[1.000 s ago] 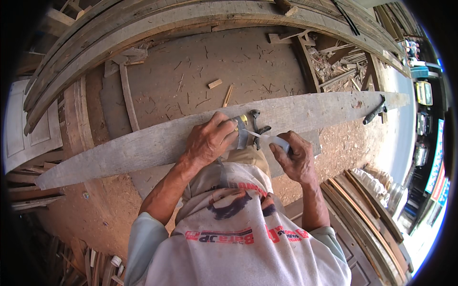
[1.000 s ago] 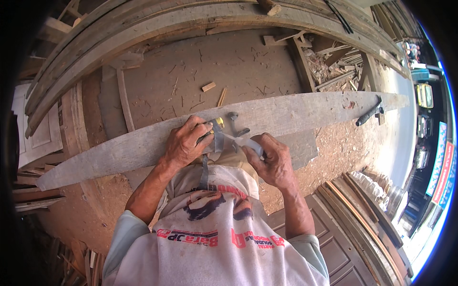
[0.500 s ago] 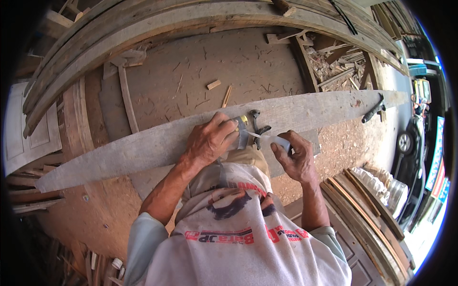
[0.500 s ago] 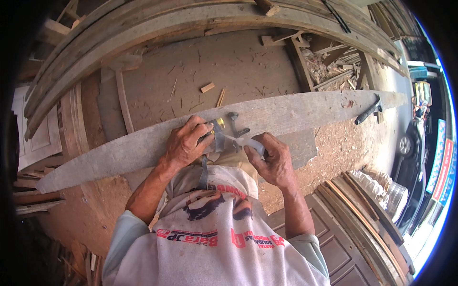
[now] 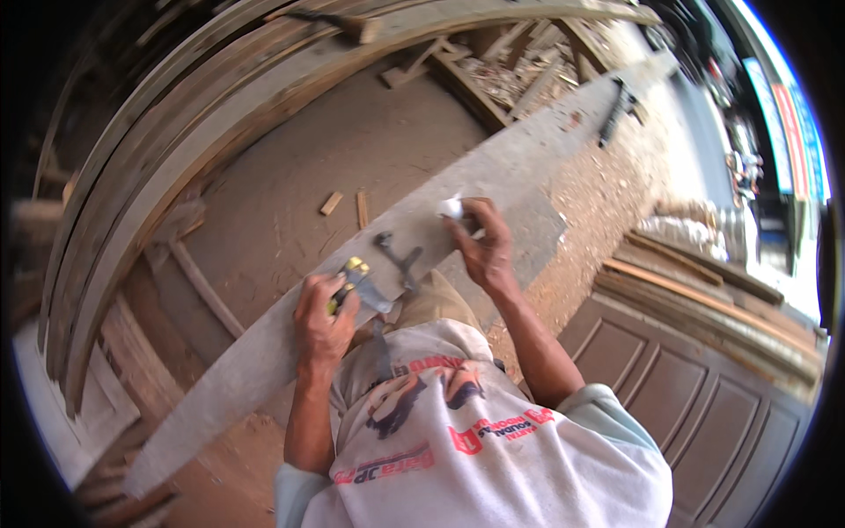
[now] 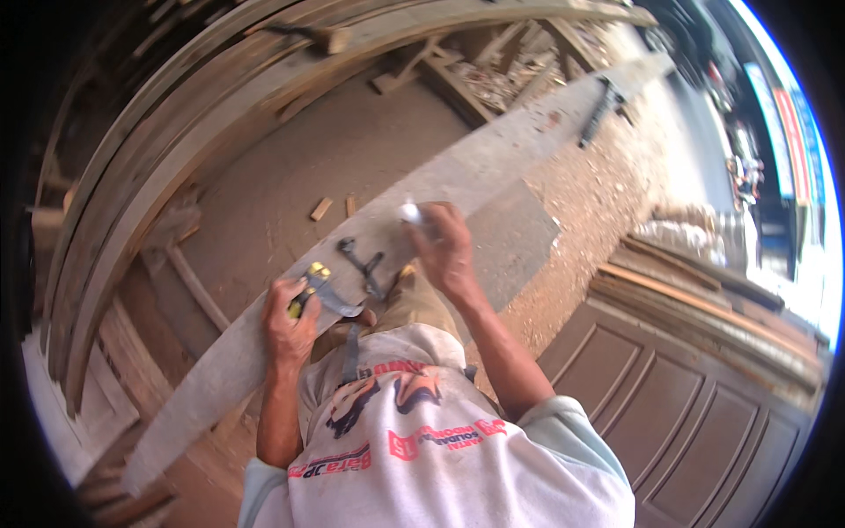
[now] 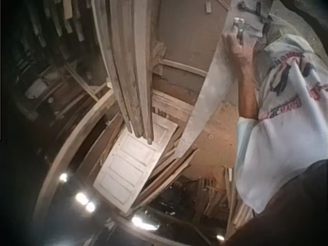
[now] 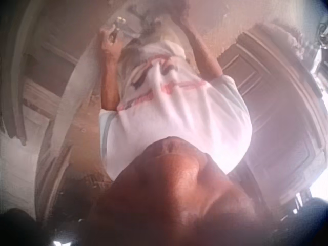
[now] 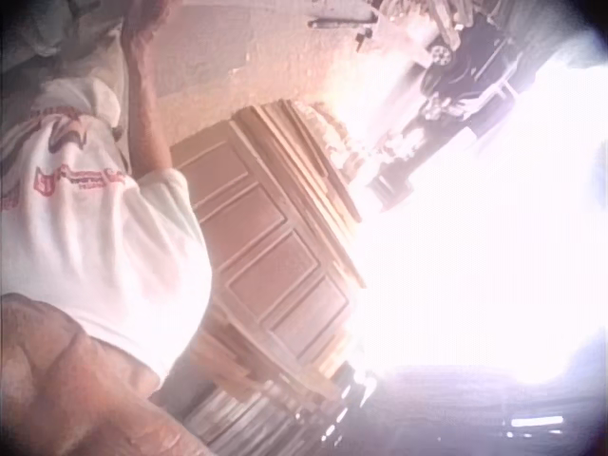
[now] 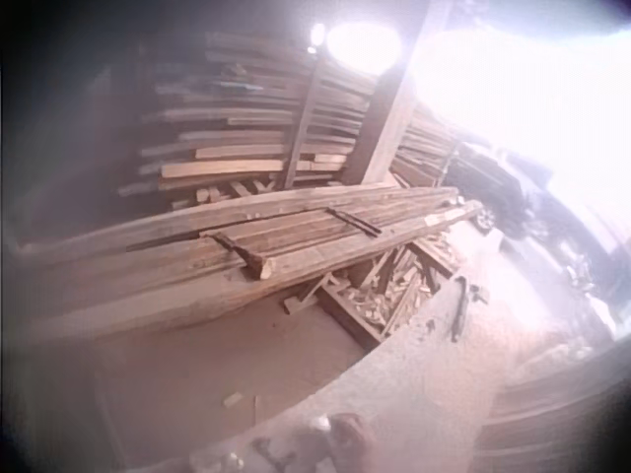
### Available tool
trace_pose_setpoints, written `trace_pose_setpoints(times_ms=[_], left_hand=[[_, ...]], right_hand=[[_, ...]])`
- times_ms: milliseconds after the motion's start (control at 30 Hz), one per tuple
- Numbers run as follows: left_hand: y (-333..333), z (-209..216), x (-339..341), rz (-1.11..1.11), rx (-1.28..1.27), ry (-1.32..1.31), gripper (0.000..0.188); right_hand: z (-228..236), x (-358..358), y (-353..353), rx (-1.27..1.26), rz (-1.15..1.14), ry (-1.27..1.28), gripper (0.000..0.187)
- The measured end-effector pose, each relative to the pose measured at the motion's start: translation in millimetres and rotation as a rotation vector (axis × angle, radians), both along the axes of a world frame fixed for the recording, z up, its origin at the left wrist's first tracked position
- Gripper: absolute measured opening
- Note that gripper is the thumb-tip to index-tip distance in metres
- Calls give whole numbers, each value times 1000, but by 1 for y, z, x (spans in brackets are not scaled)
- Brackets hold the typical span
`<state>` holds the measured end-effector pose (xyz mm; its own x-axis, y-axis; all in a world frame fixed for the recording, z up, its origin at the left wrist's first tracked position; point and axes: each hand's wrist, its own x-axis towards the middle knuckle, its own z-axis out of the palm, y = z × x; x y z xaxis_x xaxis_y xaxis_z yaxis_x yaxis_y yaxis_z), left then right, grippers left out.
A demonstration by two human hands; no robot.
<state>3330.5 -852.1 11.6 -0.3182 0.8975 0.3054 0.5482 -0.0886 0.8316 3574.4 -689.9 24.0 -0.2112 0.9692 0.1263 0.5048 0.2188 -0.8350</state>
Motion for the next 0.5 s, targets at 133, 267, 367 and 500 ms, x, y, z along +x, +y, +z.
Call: trace_pose_setpoints(times_ms=[133, 267, 367, 500], left_hand=[[-3, -1, -4, -40, 9, 51, 34], [0, 4, 0, -69, -42, 78, 32], [-5, -7, -7, -75, -65, 99, 29], [-6, -15, -8, -38, -102, 56, 27]], right_hand=[[-7, 2, -1, 259, 59, -181, 30], [-8, 8, -2, 262, 83, -235, 39], [-8, 6, -2, 291, 91, -209, 51], [-12, 11, -2, 221, 93, -86, 62]])
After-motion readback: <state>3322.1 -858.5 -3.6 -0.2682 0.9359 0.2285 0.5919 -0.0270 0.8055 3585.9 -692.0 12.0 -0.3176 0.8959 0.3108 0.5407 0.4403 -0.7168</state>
